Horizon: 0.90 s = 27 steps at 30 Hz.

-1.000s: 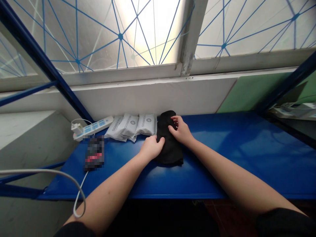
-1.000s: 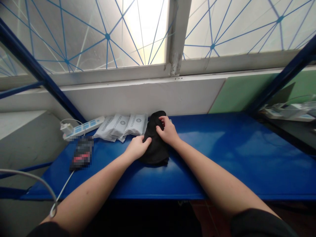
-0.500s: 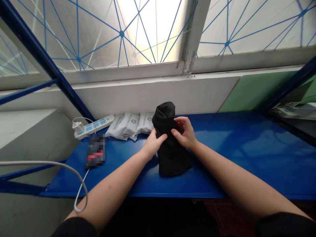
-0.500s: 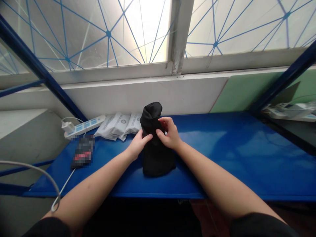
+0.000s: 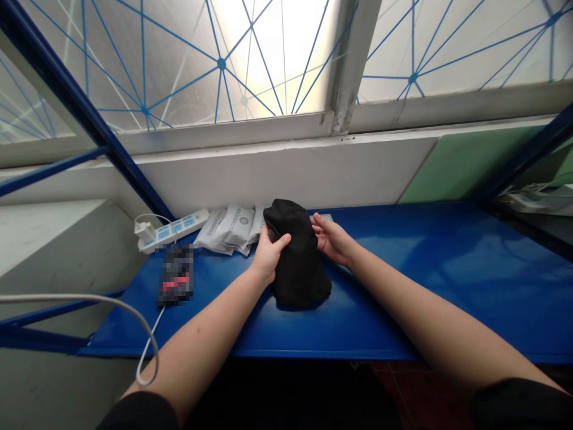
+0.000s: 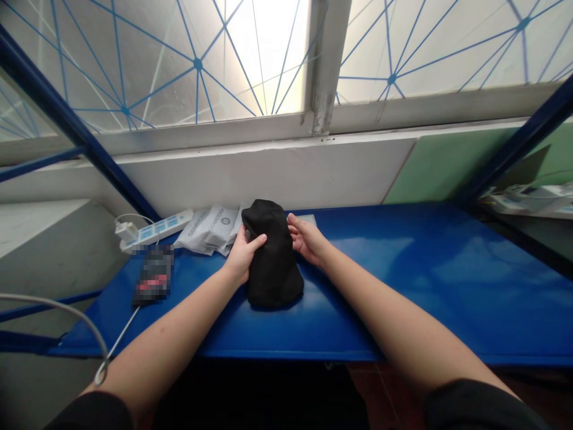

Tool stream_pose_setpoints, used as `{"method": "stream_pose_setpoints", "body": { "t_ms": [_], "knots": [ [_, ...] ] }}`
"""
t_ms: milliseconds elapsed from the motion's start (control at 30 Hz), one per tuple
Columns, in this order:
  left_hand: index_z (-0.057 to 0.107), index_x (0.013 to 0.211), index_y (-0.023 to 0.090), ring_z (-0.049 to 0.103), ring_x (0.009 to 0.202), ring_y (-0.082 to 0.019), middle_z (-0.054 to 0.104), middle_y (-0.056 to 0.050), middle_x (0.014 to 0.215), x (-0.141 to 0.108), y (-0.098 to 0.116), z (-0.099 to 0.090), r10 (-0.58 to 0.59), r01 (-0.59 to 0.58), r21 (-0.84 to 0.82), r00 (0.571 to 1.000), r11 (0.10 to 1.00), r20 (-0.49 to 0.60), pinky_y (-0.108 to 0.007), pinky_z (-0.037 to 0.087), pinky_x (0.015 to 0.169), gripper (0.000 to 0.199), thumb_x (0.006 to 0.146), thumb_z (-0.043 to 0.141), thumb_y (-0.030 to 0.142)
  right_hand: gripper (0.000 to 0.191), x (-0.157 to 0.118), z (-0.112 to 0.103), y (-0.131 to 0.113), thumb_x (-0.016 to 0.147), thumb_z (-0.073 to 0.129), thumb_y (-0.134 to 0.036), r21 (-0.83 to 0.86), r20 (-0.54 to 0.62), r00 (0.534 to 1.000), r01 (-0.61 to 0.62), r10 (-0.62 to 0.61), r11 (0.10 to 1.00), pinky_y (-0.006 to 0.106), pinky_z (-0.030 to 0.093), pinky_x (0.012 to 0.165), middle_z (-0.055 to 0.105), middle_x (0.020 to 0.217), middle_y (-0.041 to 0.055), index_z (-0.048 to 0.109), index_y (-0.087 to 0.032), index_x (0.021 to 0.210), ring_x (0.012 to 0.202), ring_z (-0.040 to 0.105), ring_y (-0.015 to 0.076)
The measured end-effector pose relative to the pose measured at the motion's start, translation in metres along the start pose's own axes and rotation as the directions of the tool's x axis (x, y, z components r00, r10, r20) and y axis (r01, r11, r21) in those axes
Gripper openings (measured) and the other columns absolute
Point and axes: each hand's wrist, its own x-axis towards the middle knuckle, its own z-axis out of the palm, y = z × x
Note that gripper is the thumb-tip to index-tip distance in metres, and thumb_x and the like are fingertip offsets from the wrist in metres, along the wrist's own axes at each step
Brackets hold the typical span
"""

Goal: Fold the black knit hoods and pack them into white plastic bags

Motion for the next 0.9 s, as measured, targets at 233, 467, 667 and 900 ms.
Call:
{"method": "stream_pose_setpoints", "body": {
  "t_ms": [233, 467, 667, 900],
  "knots": [
    [0.041, 0.140, 0.027, 0.070, 0.107, -0.024, 0.069, -0.009, 0.126, 0.005, -0.003, -0.003, -0.088, 0.088, -0.023, 0.996, 0.996, 0.001, -0.041, 0.057, 0.095, 0.059, 0.087, 0.065, 0.029, 0.063, -0.011, 0.000, 0.000, 0.079, 0.077, -0.031, -0.043, 0.224, 0.958, -0.172, 0.177, 0.984, 0.039, 0.062, 0.077, 0.071, 0.122, 0.0076, 0.051, -0.030, 0.137, 0.096, 0.073, 0.0245],
    [0.057, 0.132, 0.018, 0.064, 0.119, -0.030, 0.070, -0.012, 0.126, 0.007, 0.002, -0.005, -0.060, 0.075, -0.210, 0.995, 0.975, 0.074, -0.045, 0.046, 0.109, 0.063, 0.074, 0.080, 0.020, 0.088, -0.014, 0.004, -0.007, 0.068, 0.080, -0.013, 0.036, 0.226, 0.973, 0.034, -0.042, 0.999, 0.036, 0.056, 0.096, 0.064, 0.138, 0.0008, 0.046, -0.038, 0.145, 0.113, 0.069, 0.0239],
    [0.064, 0.126, 0.014, 0.066, 0.116, -0.032, 0.073, -0.013, 0.119, 0.007, 0.015, -0.011, -0.160, 0.219, -0.253, 0.959, 0.942, 0.235, -0.047, 0.043, 0.111, 0.057, 0.071, 0.081, 0.019, 0.051, -0.014, 0.001, -0.007, 0.079, 0.082, -0.032, -0.031, 0.239, 0.961, -0.134, 0.138, 0.990, 0.035, 0.058, 0.091, 0.075, 0.117, 0.0082, 0.066, -0.023, 0.126, 0.100, 0.073, 0.0244],
    [0.060, 0.130, 0.019, 0.070, 0.103, -0.027, 0.075, -0.009, 0.112, 0.007, 0.013, -0.009, -0.127, 0.151, -0.263, 0.986, 0.953, 0.108, -0.045, 0.049, 0.103, 0.067, 0.066, 0.079, 0.013, 0.041, -0.009, -0.009, 0.000, 0.076, 0.083, -0.051, -0.274, 0.188, 0.929, -0.263, 0.320, 0.925, 0.025, 0.056, 0.063, 0.078, 0.092, 0.0094, 0.075, -0.015, 0.095, 0.075, 0.072, 0.0192]
  ]
}}
